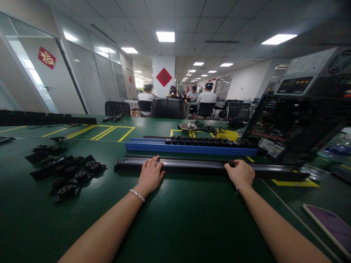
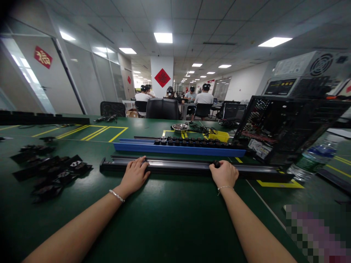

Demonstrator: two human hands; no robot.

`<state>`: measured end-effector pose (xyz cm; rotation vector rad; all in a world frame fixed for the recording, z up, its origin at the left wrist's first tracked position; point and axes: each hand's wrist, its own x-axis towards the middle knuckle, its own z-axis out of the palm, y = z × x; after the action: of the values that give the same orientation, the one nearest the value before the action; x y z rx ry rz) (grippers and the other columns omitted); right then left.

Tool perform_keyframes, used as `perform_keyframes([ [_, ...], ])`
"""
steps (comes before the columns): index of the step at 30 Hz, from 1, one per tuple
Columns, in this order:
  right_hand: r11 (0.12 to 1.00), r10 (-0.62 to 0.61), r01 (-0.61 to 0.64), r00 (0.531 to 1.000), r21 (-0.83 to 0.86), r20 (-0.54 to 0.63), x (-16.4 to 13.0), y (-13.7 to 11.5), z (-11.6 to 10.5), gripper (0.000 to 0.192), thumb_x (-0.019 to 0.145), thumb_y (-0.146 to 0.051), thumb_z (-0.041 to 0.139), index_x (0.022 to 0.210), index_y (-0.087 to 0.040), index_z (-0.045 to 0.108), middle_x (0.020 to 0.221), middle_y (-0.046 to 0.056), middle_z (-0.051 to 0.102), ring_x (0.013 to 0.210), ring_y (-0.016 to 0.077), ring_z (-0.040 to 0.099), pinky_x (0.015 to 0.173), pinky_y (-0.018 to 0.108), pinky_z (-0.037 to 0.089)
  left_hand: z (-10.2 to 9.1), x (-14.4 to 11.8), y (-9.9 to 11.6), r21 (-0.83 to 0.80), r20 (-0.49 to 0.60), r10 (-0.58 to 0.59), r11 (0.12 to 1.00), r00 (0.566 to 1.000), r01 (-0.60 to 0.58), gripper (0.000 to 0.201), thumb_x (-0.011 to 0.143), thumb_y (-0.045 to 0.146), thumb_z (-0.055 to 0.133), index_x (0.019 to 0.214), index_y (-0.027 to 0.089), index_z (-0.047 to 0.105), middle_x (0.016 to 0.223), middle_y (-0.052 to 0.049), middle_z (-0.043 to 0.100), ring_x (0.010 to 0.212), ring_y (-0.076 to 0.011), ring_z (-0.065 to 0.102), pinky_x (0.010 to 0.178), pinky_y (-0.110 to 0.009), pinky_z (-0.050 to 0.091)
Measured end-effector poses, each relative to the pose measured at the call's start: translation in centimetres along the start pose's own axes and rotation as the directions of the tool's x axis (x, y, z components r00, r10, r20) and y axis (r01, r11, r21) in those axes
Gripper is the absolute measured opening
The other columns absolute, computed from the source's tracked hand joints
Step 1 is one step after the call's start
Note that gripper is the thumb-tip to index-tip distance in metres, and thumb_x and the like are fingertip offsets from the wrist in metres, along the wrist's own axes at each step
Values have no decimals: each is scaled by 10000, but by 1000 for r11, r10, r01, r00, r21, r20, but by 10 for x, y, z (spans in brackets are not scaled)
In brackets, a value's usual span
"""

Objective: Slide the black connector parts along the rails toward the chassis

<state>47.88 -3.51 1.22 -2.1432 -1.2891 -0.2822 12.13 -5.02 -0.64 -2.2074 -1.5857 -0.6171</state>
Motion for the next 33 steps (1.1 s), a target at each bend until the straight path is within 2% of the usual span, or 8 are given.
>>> perform_keyframes([
  [33,984,-144,141,989,111,21,-14,-11,4,344,727,-483,454,851,-183,567,861,85,623,895,259,522,845,395,317,1,0,0,-13,9,-8,1000,1000,8,302,838,335,461,1100,222,559,1363,-109,451,1240,-275,398,1007,-456,287],
])
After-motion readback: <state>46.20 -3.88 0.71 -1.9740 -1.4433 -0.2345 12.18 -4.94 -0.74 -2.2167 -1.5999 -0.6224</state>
